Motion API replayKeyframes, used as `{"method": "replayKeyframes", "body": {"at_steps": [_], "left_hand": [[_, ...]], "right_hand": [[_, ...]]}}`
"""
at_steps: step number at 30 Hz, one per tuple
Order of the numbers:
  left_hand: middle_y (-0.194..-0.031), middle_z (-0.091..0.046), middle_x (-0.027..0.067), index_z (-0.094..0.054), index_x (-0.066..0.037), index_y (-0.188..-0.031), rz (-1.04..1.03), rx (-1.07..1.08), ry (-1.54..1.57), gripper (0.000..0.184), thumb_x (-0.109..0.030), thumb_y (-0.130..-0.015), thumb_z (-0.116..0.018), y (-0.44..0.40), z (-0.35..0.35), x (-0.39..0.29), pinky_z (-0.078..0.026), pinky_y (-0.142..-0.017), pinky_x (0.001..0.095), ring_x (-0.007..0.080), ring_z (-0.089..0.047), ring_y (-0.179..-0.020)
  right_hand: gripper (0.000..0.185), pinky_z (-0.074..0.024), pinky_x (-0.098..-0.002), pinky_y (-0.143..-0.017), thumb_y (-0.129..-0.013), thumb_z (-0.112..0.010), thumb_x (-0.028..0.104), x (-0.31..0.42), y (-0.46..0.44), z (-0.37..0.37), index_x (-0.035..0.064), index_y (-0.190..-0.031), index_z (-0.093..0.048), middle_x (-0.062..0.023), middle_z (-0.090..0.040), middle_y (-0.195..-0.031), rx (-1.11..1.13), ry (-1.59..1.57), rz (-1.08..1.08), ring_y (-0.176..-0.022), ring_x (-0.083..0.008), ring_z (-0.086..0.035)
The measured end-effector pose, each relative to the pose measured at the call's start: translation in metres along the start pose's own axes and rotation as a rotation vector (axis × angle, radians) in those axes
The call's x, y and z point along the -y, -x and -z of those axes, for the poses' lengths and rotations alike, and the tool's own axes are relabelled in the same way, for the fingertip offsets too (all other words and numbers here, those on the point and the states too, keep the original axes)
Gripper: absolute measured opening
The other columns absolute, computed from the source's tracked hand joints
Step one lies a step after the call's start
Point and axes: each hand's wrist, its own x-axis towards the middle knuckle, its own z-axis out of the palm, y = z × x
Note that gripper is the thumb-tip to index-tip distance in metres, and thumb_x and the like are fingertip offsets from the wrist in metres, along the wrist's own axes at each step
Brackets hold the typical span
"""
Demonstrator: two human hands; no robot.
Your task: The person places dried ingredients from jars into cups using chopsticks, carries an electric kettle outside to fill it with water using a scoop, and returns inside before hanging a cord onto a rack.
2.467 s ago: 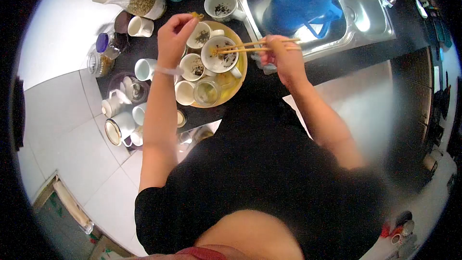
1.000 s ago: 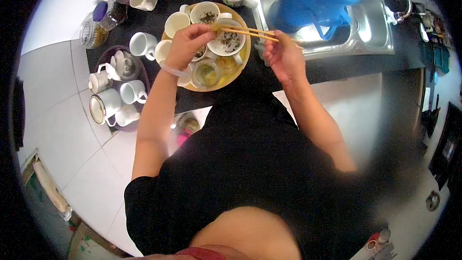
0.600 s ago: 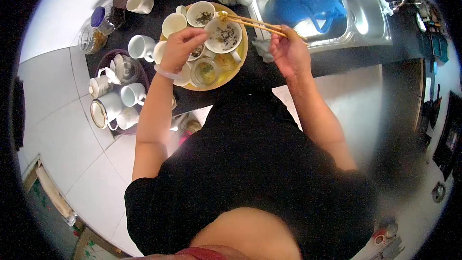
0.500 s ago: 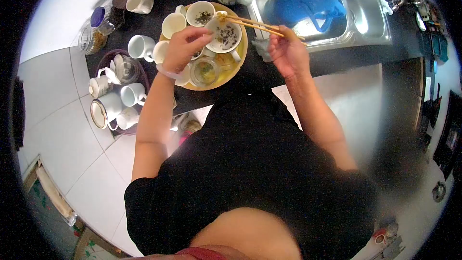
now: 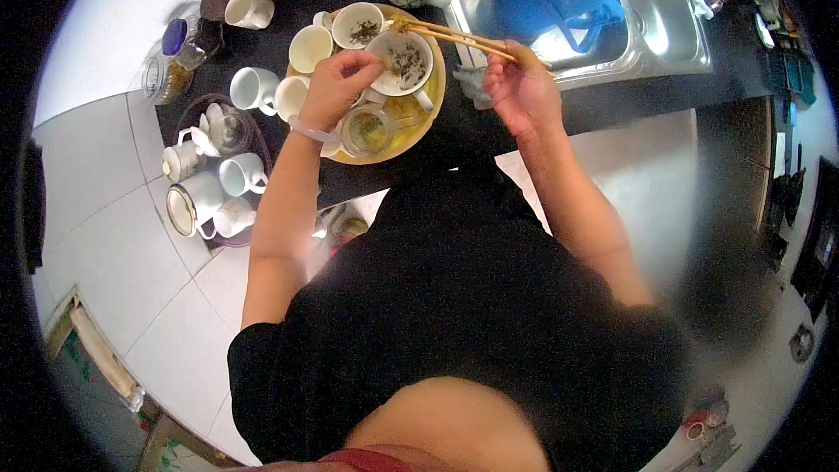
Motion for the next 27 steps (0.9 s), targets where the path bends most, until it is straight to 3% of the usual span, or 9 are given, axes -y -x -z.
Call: {"method": "replayKeyframes", "body": {"at_steps": [4,10,13,16,19,22,25,27], "left_hand": [[-0.076,-0.058,0.0031,-0.066,-0.003,-0.086,-0.115,-0.017,-0.136,0.018,-0.016,-0.074,-0.067,-0.003,0.001,0.005,-0.042,-0.062,0.0226,0.0093,-0.052,-0.066],[-0.077,-0.056,0.0115,-0.068,-0.007,-0.087,-0.172,0.11,-0.549,0.031,-0.035,-0.079,-0.058,-0.011,0.001,-0.006,-0.044,-0.067,0.0333,0.0238,-0.055,-0.072],[-0.078,-0.056,0.0126,-0.068,-0.008,-0.085,-0.182,0.083,-0.643,0.032,-0.036,-0.08,-0.055,-0.023,0.001,0.0,-0.044,-0.068,0.0364,0.0277,-0.056,-0.074],[-0.079,-0.056,0.0125,-0.068,-0.007,-0.082,-0.182,0.072,-0.679,0.025,-0.029,-0.078,-0.057,-0.024,-0.003,-0.005,-0.044,-0.068,0.0363,0.028,-0.056,-0.075],[-0.074,-0.056,0.0104,-0.068,-0.009,-0.083,-0.263,0.036,-0.686,0.018,-0.023,-0.075,-0.062,-0.028,-0.007,0.001,-0.045,-0.066,0.0305,0.0222,-0.056,-0.069],[-0.075,-0.057,0.0097,-0.068,-0.008,-0.084,-0.27,0.006,-0.602,0.019,-0.024,-0.076,-0.062,-0.028,-0.007,0.003,-0.045,-0.066,0.0293,0.0202,-0.056,-0.07],[-0.081,-0.057,0.0111,-0.068,-0.008,-0.085,-0.183,0.01,-0.485,0.02,-0.025,-0.077,-0.062,-0.023,0.001,-0.002,-0.045,-0.068,0.0325,0.0238,-0.057,-0.074],[-0.08,-0.058,0.0097,-0.067,-0.006,-0.086,-0.201,-0.048,-0.385,0.021,-0.025,-0.078,-0.063,-0.017,0.011,-0.002,-0.044,-0.067,0.0307,0.0206,-0.056,-0.072]], "right_hand": [[0.015,-0.0415,-0.0224,-0.054,-0.085,-0.053,0.012,0.005,-0.001,0.003,-0.0019,-0.089,-0.056,-0.0066,-0.052,-0.07,0.03,-0.02,-0.022,-0.063,-0.0118,-0.049],[0.013,-0.0443,-0.0223,-0.053,-0.084,-0.053,0.012,0.003,0.001,0.003,-0.0012,-0.087,-0.053,-0.0054,-0.055,-0.071,0.022,-0.013,0.002,-0.061,-0.0113,-0.052],[0.013,-0.0445,-0.0222,-0.052,-0.084,-0.053,0.012,0.004,0.0,0.005,-0.0015,-0.086,-0.054,-0.0056,-0.055,-0.071,0.025,-0.028,-0.004,-0.061,-0.0113,-0.053],[0.014,-0.0448,-0.0221,-0.053,-0.085,-0.053,0.012,0.005,0.0,0.007,-0.0018,-0.086,-0.055,-0.0059,-0.056,-0.071,0.026,-0.016,0.004,-0.061,-0.0116,-0.053],[0.015,-0.0449,-0.0218,-0.053,-0.085,-0.052,0.013,0.005,-0.002,0.009,-0.0019,-0.086,-0.056,-0.0061,-0.056,-0.07,0.0,-0.015,-0.003,-0.061,-0.0117,-0.054],[0.016,-0.0452,-0.022,-0.054,-0.085,-0.052,0.013,0.006,-0.001,0.01,-0.002,-0.087,-0.056,-0.0062,-0.056,-0.071,0.034,-0.01,0.001,-0.061,-0.0118,-0.054],[0.016,-0.0448,-0.0222,-0.054,-0.085,-0.052,0.014,0.004,-0.001,0.008,-0.0018,-0.087,-0.056,-0.0059,-0.056,-0.07,0.016,-0.005,-0.012,-0.061,-0.0117,-0.054],[0.016,-0.0445,-0.0223,-0.053,-0.085,-0.053,0.014,0.003,0.0,0.006,-0.0016,-0.087,-0.056,-0.0058,-0.056,-0.071,0.006,0.003,-0.026,-0.061,-0.0116,-0.054]]}}
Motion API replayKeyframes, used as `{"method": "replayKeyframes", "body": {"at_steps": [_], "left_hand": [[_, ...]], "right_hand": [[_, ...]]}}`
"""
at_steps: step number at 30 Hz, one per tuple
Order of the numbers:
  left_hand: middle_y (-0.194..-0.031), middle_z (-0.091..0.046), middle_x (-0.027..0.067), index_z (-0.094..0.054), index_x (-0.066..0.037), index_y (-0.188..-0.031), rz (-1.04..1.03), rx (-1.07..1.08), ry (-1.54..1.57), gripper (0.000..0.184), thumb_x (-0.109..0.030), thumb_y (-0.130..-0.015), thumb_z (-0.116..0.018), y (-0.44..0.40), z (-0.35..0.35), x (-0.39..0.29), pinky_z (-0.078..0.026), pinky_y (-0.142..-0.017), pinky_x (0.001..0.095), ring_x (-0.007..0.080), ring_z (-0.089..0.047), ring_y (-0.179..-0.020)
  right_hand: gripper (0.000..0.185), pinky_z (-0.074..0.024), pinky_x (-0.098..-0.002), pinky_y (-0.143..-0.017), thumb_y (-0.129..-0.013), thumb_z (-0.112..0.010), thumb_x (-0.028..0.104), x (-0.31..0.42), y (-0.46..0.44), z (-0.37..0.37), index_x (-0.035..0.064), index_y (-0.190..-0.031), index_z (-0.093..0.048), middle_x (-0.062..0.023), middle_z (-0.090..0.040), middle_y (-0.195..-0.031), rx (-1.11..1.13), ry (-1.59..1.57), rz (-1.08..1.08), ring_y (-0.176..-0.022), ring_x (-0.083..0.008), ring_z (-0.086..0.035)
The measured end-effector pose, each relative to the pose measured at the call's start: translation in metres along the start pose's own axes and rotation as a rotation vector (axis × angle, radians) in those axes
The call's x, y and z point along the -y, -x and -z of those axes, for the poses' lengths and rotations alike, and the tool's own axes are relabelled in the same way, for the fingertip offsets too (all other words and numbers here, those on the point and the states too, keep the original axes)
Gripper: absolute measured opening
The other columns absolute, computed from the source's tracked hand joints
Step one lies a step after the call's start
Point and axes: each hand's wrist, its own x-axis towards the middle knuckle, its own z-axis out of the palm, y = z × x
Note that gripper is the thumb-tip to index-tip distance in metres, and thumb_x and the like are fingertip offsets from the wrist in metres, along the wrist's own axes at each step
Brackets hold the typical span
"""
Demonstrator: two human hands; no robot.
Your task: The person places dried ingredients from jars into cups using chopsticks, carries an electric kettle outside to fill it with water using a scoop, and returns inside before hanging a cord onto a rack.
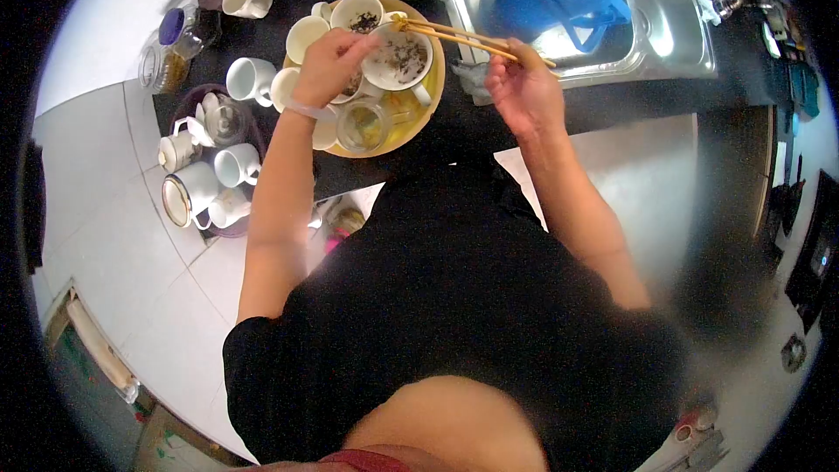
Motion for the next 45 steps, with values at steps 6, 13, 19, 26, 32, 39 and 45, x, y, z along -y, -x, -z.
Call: {"method": "replayKeyframes", "body": {"at_steps": [6,13,19,26,32,39,45], "left_hand": [[-0.072,-0.057,0.0006,-0.066,-0.002,-0.087,0.092,-0.181,0.298,0.017,-0.014,-0.076,-0.066,0.035,0.029,0.016,-0.041,-0.061,0.0205,0.0072,-0.051,-0.068],[-0.074,-0.059,-0.0008,-0.065,-0.001,-0.088,0.216,-0.405,0.478,0.014,-0.009,-0.077,-0.066,0.074,0.038,0.026,-0.041,-0.058,0.0167,0.0034,-0.049,-0.064],[-0.073,-0.058,-0.0015,-0.065,0.0,-0.085,0.212,-0.377,0.499,0.014,-0.009,-0.075,-0.068,0.091,0.036,0.034,-0.04,-0.057,0.0166,0.0034,-0.048,-0.062],[-0.074,-0.055,0.0054,-0.065,-0.004,-0.086,0.096,-0.244,0.224,0.017,-0.014,-0.072,-0.067,0.068,0.019,0.033,-0.044,-0.06,0.0248,0.0131,-0.055,-0.066],[-0.08,-0.055,0.0097,-0.064,-0.007,-0.085,-0.014,-0.21,-0.07,0.017,-0.012,-0.069,-0.065,0.04,-0.002,0.038,-0.046,-0.064,0.0313,0.0222,-0.057,-0.068],[-0.08,-0.054,0.0084,-0.064,-0.009,-0.08,-0.061,-0.154,-0.189,0.01,-0.016,-0.073,-0.061,0.031,-0.005,0.046,-0.046,-0.065,0.0341,0.0231,-0.057,-0.074],[-0.078,-0.054,0.0065,-0.066,-0.009,-0.08,-0.031,-0.136,-0.127,0.012,-0.019,-0.076,-0.06,0.04,0.017,0.008,-0.045,-0.063,0.0329,0.0227,-0.057,-0.072]], "right_hand": [[0.015,-0.0432,-0.0228,-0.053,-0.085,-0.054,0.014,-0.007,-0.006,0.001,-0.0005,-0.087,-0.056,-0.0053,-0.056,-0.073,0.024,0.062,-0.035,-0.064,-0.0113,-0.053],[0.013,-0.0441,-0.0223,-0.051,-0.085,-0.054,0.014,-0.023,-0.014,-0.013,0.0013,-0.087,-0.056,-0.0041,-0.058,-0.073,0.011,0.117,-0.106,-0.06,-0.0108,-0.054],[0.014,-0.0442,-0.0216,-0.051,-0.085,-0.053,0.015,-0.039,-0.016,-0.03,0.0012,-0.089,-0.055,-0.0036,-0.057,-0.073,0.085,0.17,-0.162,-0.061,-0.0104,-0.053],[0.016,-0.0444,-0.0213,-0.053,-0.086,-0.051,0.016,-0.054,-0.018,-0.041,0.0009,-0.09,-0.054,-0.0034,-0.056,-0.074,0.071,0.227,-0.155,-0.062,-0.0102,-0.052],[0.017,-0.0451,-0.0217,-0.053,-0.086,-0.051,0.016,-0.046,-0.015,-0.042,0.0005,-0.09,-0.053,-0.0039,-0.056,-0.072,0.076,0.22,-0.109,-0.061,-0.0104,-0.052],[0.016,-0.0443,-0.0222,-0.051,-0.087,-0.05,0.016,-0.037,-0.01,-0.033,0.0002,-0.089,-0.054,-0.0049,-0.056,-0.072,0.078,0.151,-0.109,-0.061,-0.0111,-0.052],[0.017,-0.044,-0.0222,-0.051,-0.087,-0.05,0.016,-0.029,-0.006,-0.032,0.0004,-0.086,-0.055,-0.0034,-0.055,-0.069,0.018,0.157,-0.061,-0.059,-0.0107,-0.051]]}}
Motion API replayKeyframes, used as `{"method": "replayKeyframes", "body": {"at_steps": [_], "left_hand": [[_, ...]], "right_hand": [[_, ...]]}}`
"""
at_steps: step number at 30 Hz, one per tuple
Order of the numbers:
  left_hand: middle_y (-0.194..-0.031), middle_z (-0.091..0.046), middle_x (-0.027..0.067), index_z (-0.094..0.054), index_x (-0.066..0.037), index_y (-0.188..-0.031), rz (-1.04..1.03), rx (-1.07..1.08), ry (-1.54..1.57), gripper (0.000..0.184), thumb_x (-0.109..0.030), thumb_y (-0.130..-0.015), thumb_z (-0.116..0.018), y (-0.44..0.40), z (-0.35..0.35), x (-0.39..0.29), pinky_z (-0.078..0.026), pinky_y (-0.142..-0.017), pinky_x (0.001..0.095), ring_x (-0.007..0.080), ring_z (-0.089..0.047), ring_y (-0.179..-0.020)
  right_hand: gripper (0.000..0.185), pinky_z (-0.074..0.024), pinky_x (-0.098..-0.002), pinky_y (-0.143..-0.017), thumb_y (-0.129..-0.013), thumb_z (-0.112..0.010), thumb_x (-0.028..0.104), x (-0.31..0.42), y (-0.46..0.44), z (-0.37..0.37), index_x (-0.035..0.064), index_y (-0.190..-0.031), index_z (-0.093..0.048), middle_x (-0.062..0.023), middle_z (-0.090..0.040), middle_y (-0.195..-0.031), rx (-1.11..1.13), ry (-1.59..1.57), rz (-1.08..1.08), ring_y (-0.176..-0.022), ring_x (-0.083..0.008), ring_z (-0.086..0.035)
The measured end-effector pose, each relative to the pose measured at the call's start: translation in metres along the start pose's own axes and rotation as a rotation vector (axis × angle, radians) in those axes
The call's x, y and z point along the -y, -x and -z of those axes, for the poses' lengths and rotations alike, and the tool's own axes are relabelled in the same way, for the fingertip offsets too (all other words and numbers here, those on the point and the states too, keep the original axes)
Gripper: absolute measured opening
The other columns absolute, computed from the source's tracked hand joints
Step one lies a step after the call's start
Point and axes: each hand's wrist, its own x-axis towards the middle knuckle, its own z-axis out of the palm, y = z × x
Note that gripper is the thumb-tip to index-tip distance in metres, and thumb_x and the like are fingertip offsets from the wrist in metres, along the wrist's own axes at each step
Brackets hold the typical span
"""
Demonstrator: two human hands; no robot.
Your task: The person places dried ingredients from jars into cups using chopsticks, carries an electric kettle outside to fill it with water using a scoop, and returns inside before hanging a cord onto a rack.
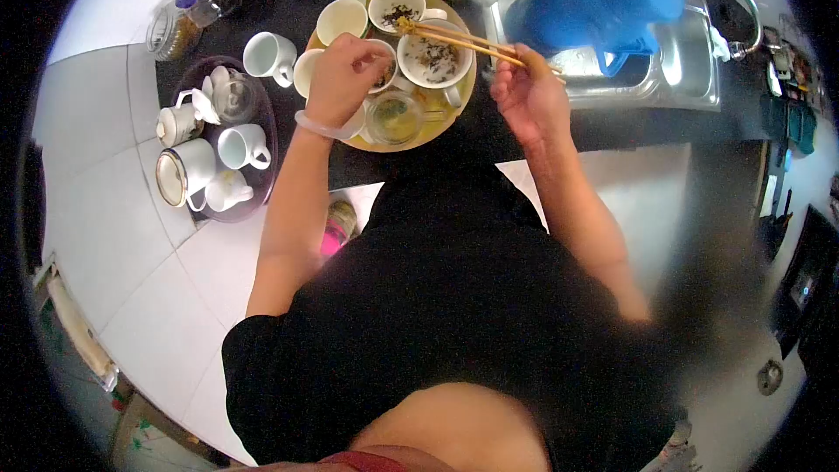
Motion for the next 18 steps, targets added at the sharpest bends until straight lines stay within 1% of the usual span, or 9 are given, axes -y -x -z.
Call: {"method": "replayKeyframes", "body": {"at_steps": [4,7,10,13,14,15,17,18], "left_hand": [[-0.079,-0.054,0.0067,-0.067,-0.007,-0.08,-0.054,-0.018,0.139,0.015,-0.021,-0.075,-0.063,-0.002,0.0,-0.023,-0.045,-0.062,0.0326,0.0219,-0.057,-0.072],[-0.078,-0.053,0.0068,-0.067,-0.007,-0.078,-0.345,-0.042,-0.26,0.016,-0.023,-0.073,-0.066,-0.01,-0.019,-0.013,-0.046,-0.063,0.0336,0.0229,-0.057,-0.073],[-0.077,-0.051,0.0067,-0.066,-0.008,-0.078,-0.188,0.04,-0.446,0.018,-0.025,-0.072,-0.066,-0.014,-0.027,-0.022,-0.046,-0.063,0.0356,0.0246,-0.056,-0.075],[-0.077,-0.05,0.0075,-0.066,-0.009,-0.077,-0.225,-0.019,-0.274,0.015,-0.023,-0.074,-0.064,-0.01,-0.031,-0.019,-0.046,-0.064,0.0373,0.0259,-0.056,-0.076],[-0.079,-0.051,0.008,-0.066,-0.01,-0.077,-0.219,-0.029,-0.209,0.011,-0.02,-0.074,-0.062,-0.008,-0.033,-0.018,-0.045,-0.064,0.0384,0.0261,-0.055,-0.076],[-0.079,-0.051,0.0082,-0.066,-0.01,-0.078,-0.186,0.003,-0.163,0.011,-0.019,-0.074,-0.062,-0.005,-0.032,-0.021,-0.045,-0.063,0.0384,0.0264,-0.055,-0.075],[-0.079,-0.052,0.0087,-0.066,-0.011,-0.079,-0.122,0.061,-0.07,0.01,-0.018,-0.074,-0.062,0.001,-0.027,-0.025,-0.044,-0.063,0.0385,0.027,-0.055,-0.075],[-0.074,-0.051,0.0071,-0.066,-0.008,-0.081,-0.132,0.028,0.02,0.013,-0.019,-0.073,-0.065,0.002,-0.027,-0.025,-0.043,-0.059,0.0327,0.0218,-0.053,-0.068]], "right_hand": [[0.016,-0.0439,-0.0225,-0.051,-0.086,-0.05,0.016,0.009,0.001,0.0,0.0006,-0.086,-0.056,-0.0033,-0.055,-0.069,0.029,-0.039,-0.003,-0.058,-0.0109,-0.051],[0.016,-0.0441,-0.0226,-0.051,-0.086,-0.05,0.016,0.014,0.001,0.004,0.0005,-0.086,-0.056,-0.0035,-0.056,-0.069,0.024,-0.028,0.032,-0.059,-0.0109,-0.052],[0.016,-0.0445,-0.022,-0.05,-0.086,-0.051,0.016,0.016,-0.002,0.011,0.0005,-0.086,-0.056,-0.0035,-0.056,-0.069,0.027,-0.031,0.054,-0.059,-0.0104,-0.052],[0.016,-0.0448,-0.0215,-0.05,-0.086,-0.052,0.017,0.016,0.0,0.015,0.0012,-0.086,-0.056,-0.0034,-0.056,-0.068,-0.046,-0.035,0.062,-0.057,-0.0099,-0.052],[0.016,-0.0448,-0.0213,-0.05,-0.086,-0.052,0.017,0.016,0.0,0.016,0.0015,-0.086,-0.056,-0.0033,-0.055,-0.067,-0.084,-0.033,0.051,-0.056,-0.0099,-0.052],[0.016,-0.0449,-0.0212,-0.049,-0.086,-0.052,0.017,0.016,0.001,0.017,0.0018,-0.086,-0.056,-0.0033,-0.055,-0.067,-0.121,-0.03,0.04,-0.056,-0.0099,-0.051],[0.015,-0.045,-0.0216,-0.049,-0.085,-0.053,0.018,0.015,0.002,0.019,0.0034,-0.084,-0.055,-0.0035,-0.055,-0.066,-0.107,0.002,0.029,-0.054,-0.0101,-0.051],[0.015,-0.045,-0.0217,-0.049,-0.085,-0.053,0.018,0.012,-0.001,0.023,0.0037,-0.083,-0.055,-0.0036,-0.055,-0.065,-0.113,0.004,0.022,-0.054,-0.0102,-0.051]]}}
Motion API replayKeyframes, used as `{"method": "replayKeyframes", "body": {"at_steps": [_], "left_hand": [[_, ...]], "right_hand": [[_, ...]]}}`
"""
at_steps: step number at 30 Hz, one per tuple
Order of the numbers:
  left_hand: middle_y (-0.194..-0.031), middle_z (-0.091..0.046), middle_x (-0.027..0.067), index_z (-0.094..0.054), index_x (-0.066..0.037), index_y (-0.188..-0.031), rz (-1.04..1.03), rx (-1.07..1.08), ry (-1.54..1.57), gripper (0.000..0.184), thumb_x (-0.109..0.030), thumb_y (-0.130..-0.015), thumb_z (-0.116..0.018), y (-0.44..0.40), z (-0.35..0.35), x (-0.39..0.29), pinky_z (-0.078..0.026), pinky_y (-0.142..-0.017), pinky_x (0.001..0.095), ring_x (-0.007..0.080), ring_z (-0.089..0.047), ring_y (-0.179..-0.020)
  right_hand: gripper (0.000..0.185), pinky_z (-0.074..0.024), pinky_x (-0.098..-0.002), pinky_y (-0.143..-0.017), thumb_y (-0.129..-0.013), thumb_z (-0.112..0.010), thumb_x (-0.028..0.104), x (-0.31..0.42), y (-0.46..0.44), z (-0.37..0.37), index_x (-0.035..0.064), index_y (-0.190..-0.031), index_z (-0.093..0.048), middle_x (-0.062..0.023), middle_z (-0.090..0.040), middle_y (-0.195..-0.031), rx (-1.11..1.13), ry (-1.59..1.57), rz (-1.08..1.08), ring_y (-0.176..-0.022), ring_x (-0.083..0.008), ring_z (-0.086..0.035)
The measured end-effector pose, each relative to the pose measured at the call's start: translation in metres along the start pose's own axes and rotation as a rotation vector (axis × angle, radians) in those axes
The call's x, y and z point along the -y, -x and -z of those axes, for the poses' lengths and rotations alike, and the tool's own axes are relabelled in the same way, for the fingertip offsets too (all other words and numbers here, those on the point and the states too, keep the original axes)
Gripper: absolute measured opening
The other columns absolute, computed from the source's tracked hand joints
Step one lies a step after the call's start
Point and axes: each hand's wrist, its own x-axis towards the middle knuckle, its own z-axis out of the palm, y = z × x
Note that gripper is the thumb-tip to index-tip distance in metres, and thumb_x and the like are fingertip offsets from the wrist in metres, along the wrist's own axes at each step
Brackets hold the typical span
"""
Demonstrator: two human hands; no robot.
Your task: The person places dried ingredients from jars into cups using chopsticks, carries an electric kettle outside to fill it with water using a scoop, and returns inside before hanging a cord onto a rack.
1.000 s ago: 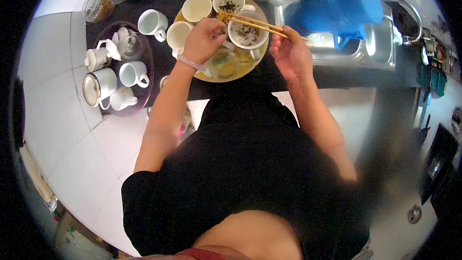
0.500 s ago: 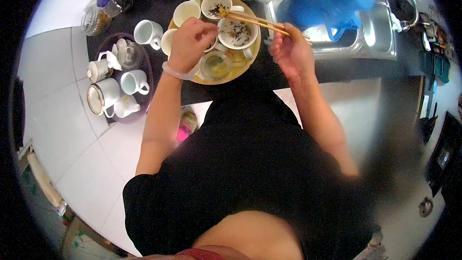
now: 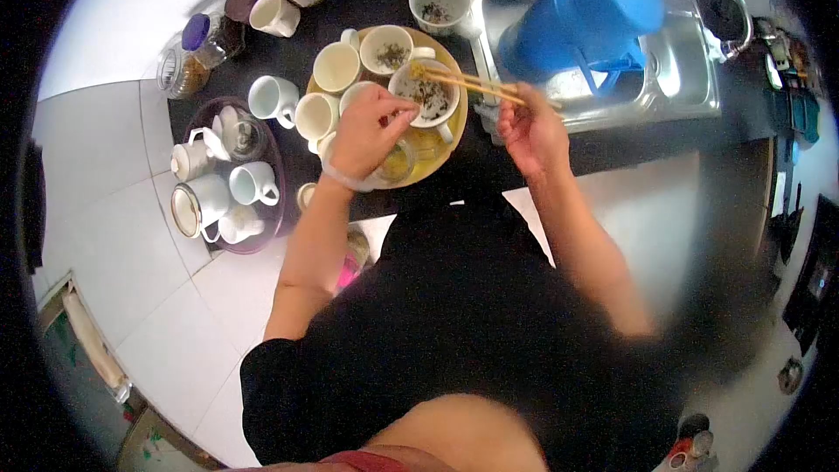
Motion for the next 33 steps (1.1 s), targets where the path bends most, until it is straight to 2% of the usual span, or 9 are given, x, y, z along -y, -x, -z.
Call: {"method": "replayKeyframes", "body": {"at_steps": [3,4,9,13,19,25,28,33], "left_hand": [[-0.069,-0.048,0.0041,-0.066,-0.005,-0.084,0.226,-0.049,0.303,0.017,-0.017,-0.072,-0.068,0.001,0.005,-0.007,-0.041,-0.056,0.0252,0.0142,-0.049,-0.061],[-0.069,-0.047,0.0007,-0.065,-0.002,-0.086,0.241,-0.107,0.398,0.021,-0.015,-0.071,-0.071,0.002,0.001,-0.003,-0.037,-0.054,0.0207,0.008,-0.045,-0.059],[-0.075,-0.054,0.0001,-0.062,0.001,-0.089,0.432,-0.185,0.718,0.018,-0.01,-0.075,-0.068,0.013,-0.003,0.017,-0.041,-0.057,0.0199,0.0055,-0.048,-0.064],[-0.079,-0.056,0.0008,-0.061,0.001,-0.087,0.468,-0.281,0.761,0.013,-0.006,-0.077,-0.065,0.027,0.011,0.02,-0.043,-0.061,0.0191,0.0053,-0.051,-0.067],[-0.075,-0.053,-0.0004,-0.062,-0.001,-0.084,0.473,-0.298,0.631,0.008,-0.006,-0.077,-0.063,0.045,0.023,0.035,-0.041,-0.057,0.0197,0.0056,-0.049,-0.064],[-0.071,-0.051,0.0058,-0.062,-0.007,-0.079,0.342,-0.237,0.009,0.009,-0.013,-0.074,-0.065,0.044,0.026,0.049,-0.044,-0.055,0.0272,0.017,-0.054,-0.06],[-0.073,-0.052,0.0063,-0.061,-0.008,-0.077,0.256,-0.263,-0.164,0.01,-0.017,-0.073,-0.064,0.039,0.024,0.05,-0.045,-0.054,0.0319,0.0217,-0.055,-0.062],[-0.074,-0.052,0.0063,-0.061,-0.01,-0.077,0.195,-0.265,-0.278,0.009,-0.016,-0.072,-0.064,0.033,0.019,0.058,-0.045,-0.055,0.0343,0.0235,-0.055,-0.063]], "right_hand": [[0.015,-0.0442,-0.0222,-0.049,-0.086,-0.053,0.018,-0.006,-0.006,0.003,0.0042,-0.082,-0.054,-0.0041,-0.055,-0.065,0.027,-0.015,-0.046,-0.054,-0.0113,-0.051],[0.015,-0.0438,-0.0222,-0.049,-0.086,-0.053,0.018,-0.009,-0.006,0.0,0.0042,-0.082,-0.054,-0.0042,-0.055,-0.065,0.029,-0.006,-0.051,-0.054,-0.0115,-0.051],[0.015,-0.0428,-0.0221,-0.049,-0.086,-0.053,0.018,-0.022,-0.004,-0.022,0.0035,-0.082,-0.055,-0.004,-0.055,-0.065,0.082,0.022,-0.17,-0.054,-0.0105,-0.051],[0.016,-0.0429,-0.0217,-0.049,-0.086,-0.053,0.018,-0.034,-0.01,-0.031,0.0027,-0.082,-0.055,-0.0031,-0.055,-0.064,0.091,0.075,-0.192,-0.053,-0.0098,-0.051],[0.015,-0.0439,-0.0218,-0.049,-0.086,-0.053,0.018,-0.043,-0.017,-0.044,0.0037,-0.083,-0.054,-0.0032,-0.055,-0.064,0.091,0.096,-0.21,-0.053,-0.0099,-0.051],[0.015,-0.0424,-0.0219,-0.049,-0.086,-0.052,0.018,-0.035,-0.029,-0.044,0.003,-0.084,-0.055,-0.004,-0.055,-0.066,0.1,0.048,-0.166,-0.055,-0.0105,-0.051],[0.018,-0.0421,-0.0215,-0.051,-0.086,-0.051,0.018,-0.03,-0.031,-0.042,0.001,-0.089,-0.056,-0.0038,-0.055,-0.067,0.138,0.078,-0.164,-0.058,-0.0099,-0.051],[0.018,-0.0415,-0.022,-0.051,-0.087,-0.051,0.018,-0.03,-0.033,-0.05,0.0003,-0.091,-0.055,-0.0032,-0.055,-0.068,0.136,0.066,-0.134,-0.056,-0.0103,-0.049]]}}
